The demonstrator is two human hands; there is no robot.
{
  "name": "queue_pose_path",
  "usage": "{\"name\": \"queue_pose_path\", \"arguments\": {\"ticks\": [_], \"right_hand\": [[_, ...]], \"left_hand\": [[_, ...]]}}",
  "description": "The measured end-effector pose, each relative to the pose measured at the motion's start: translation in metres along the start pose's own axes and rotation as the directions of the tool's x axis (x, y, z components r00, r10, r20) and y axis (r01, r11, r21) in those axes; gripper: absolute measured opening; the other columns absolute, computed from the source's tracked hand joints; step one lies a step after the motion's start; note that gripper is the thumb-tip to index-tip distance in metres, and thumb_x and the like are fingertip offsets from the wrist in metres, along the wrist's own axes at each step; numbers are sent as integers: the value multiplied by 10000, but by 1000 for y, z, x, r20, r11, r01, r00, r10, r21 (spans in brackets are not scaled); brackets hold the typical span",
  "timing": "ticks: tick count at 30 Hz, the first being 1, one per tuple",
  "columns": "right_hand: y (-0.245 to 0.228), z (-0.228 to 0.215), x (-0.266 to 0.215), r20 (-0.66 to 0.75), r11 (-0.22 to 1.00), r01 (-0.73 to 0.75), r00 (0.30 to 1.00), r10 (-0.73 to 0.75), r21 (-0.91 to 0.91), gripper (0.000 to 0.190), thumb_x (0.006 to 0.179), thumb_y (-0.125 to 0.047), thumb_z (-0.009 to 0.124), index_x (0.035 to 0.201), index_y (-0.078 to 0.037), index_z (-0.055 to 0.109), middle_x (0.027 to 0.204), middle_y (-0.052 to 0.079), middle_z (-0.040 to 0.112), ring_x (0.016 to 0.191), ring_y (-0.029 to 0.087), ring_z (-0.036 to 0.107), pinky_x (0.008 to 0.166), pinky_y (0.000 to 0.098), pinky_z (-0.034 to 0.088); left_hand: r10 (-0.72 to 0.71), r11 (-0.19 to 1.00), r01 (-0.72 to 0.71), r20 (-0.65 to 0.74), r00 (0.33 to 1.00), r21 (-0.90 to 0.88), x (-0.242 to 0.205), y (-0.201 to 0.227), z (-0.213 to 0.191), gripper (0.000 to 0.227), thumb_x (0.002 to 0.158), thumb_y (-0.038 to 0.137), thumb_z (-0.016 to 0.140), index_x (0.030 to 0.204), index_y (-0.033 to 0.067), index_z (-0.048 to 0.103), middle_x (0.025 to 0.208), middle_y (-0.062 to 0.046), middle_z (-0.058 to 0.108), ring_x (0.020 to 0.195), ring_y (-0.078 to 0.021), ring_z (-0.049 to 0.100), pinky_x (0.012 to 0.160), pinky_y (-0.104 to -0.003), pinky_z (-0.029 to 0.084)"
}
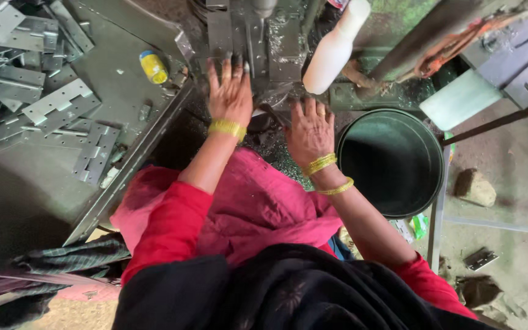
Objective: The person repeatedly picks up small metal plates from a bin, places them into a press machine, and operates the lever to process them. The person then removes the processed plates and places them back into the bin. This cycle is repeated continuously throughout the clip.
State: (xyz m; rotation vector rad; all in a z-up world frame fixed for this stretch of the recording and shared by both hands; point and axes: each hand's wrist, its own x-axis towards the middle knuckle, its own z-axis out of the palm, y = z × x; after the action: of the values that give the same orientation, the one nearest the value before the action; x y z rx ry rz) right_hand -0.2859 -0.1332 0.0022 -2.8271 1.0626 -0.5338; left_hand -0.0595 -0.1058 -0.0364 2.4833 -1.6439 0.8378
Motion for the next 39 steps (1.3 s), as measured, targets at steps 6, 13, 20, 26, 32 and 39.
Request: {"name": "queue_pose_path", "arguments": {"ticks": [6, 13, 20, 26, 32, 39], "right_hand": [[-19, -24, 6, -252, 997, 34, 966, -50, -67, 608, 792, -286, 747, 1321, -50, 560, 1406, 239, 517, 1364, 422, 441, 1129, 616, 272], [-25, -25, 5, -56, 995, -102, 993, 101, -13, 411, 885, -288, 716, 1246, -108, 639, 1244, 168, 618, 1269, 377, 535, 1105, 591, 339], [-18, -25, 12, 7, 992, -121, 993, 121, 47, 365, 878, -300, 718, 1173, -96, 650, 1123, 142, 679, 1113, 364, 618, 940, 546, 443], [-19, -21, 9, 4, 993, -116, 993, 116, 31, 370, 896, -316, 713, 1178, -86, 646, 1111, 150, 688, 1107, 367, 630, 928, 536, 461], [-19, -23, 12, 6, 989, -133, 991, 133, 71, 330, 886, -313, 709, 1151, -119, 667, 1090, 118, 717, 1075, 348, 653, 924, 528, 472], [-21, -24, 9, -3, 993, -86, 996, 86, 81, 333, 879, -325, 712, 1127, -107, 669, 1064, 132, 742, 1001, 366, 697, 879, 511, 515]], "left_hand": [[49, 920, -103, -150, 987, -379, -15, -25, -29, 286, 913, 308, 705, 1114, 116, 637, 1197, -77, 678, 1230, -278, 567, 1108, -566, 296], [-87, 985, 93, 46, 995, -148, 78, 51, -56, 204, 955, 183, 691, 1140, 100, 710, 1321, -164, 675, 1253, -286, 565, 1041, -443, 400], [-101, 946, 110, 45, 994, -305, 24, 43, 3, 393, 962, 192, 528, 1340, 176, 634, 1461, -126, 563, 1318, -329, 519, 1069, -563, 369], [202, 925, -204, -41, 979, -320, -24, -15, -15, 503, 1026, 175, 504, 1517, 266, 559, 1487, -90, 520, 1331, -286, 521, 1135, -570, 356], [-84, 902, 118, 100, 991, -414, -8, 2, -61, 328, 1063, 194, 545, 1374, 243, 637, 1472, -33, 585, 1131, -225, 658, 1230, -527, 338], [93, 984, -121, -201, 975, -130, -34, 28, -16, 435, 970, 75, 560, 1402, 77, 612, 1558, -186, 528, 1164, -221, 694, 1109, -492, 388]]}}
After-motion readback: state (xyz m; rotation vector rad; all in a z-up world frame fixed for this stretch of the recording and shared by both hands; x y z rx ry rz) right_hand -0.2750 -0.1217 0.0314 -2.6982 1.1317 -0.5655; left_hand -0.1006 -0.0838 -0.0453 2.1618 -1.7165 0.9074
